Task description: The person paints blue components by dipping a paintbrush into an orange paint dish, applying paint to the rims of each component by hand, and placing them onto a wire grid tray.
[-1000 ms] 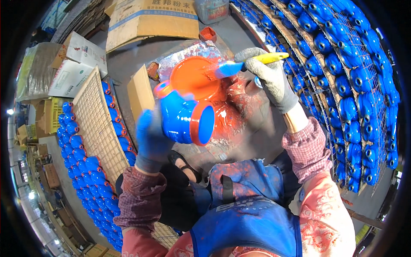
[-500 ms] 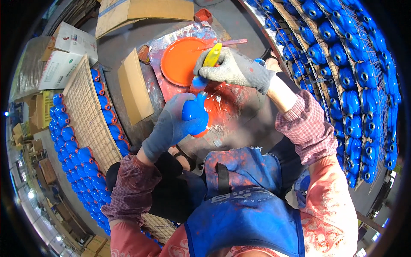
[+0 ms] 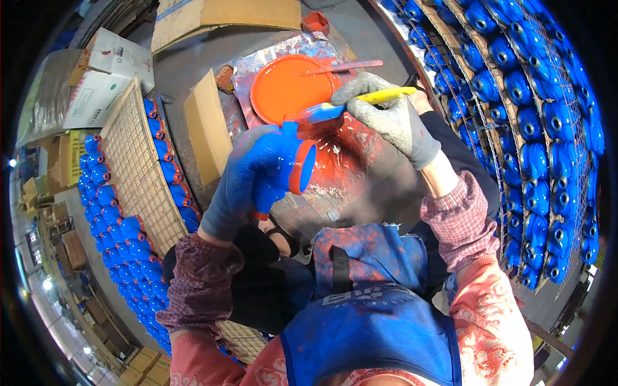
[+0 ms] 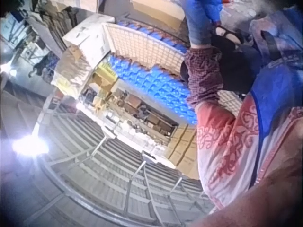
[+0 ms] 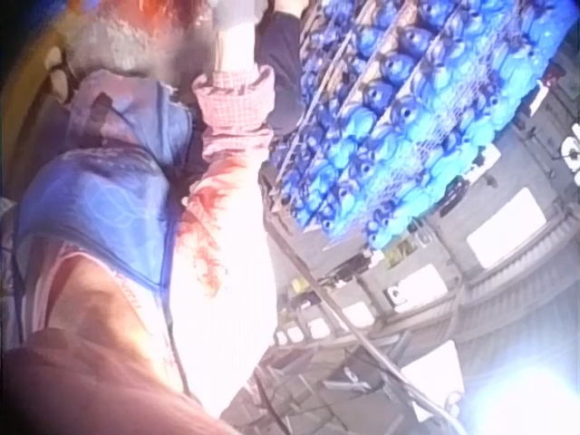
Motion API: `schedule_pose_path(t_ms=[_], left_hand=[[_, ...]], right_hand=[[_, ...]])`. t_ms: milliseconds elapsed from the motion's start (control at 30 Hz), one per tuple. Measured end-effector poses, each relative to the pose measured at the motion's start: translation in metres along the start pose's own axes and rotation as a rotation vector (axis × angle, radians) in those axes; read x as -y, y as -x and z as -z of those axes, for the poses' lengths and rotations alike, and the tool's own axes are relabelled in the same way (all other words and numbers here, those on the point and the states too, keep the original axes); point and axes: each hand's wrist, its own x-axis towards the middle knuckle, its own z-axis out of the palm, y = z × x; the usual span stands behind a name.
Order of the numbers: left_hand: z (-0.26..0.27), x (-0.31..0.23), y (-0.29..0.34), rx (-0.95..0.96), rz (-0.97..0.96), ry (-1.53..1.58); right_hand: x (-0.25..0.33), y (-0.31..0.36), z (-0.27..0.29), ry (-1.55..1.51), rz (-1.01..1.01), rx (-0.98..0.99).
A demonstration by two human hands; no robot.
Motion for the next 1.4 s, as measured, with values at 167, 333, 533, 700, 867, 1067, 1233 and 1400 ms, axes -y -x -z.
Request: schedule_pose_path(t_ms=[167,333,533,700,867,1067,1233,1400], left_hand=[[0.004,-0.007,0.014,-0.027,-0.004,0.454],[0.001,-0.011,0.018,0.068,-0.152,0.26],[-0.008,-0.019,0.032,0.614,0.116,1.407],[-0.021,-0.037,0.044,0.596,0.142,1.11],[-0.027,-0.034,0.04,0.536,0.096,1.03],[-0.033,-0.028,0.032,0.576,0.085,1.172],[-0.04,-0.03,0.041,0.281,0.028,0.892],[-0.073,-0.042,0.053,-0.02,-0.237,-0.233]], right_hand=[[-0.002,0.01,-0.016,-0.268,-0.003,-0.209],[-0.006,0.008,-0.043,-0.572,0.129,-0.354],[0.02,-0.001,-0.064,-0.954,0.342,-0.217],[0.019,0.006,-0.058,-1.16,0.306,-0.102],[0.04,0.01,-0.022,-0.869,0.316,-0.165],[0.055,0.022,0.023,-0.533,0.233,-0.113],[0.076,0.038,0.023,-0.355,0.295,-0.264],[0.103,0.025,0.025,0.408,0.921,-0.037]])
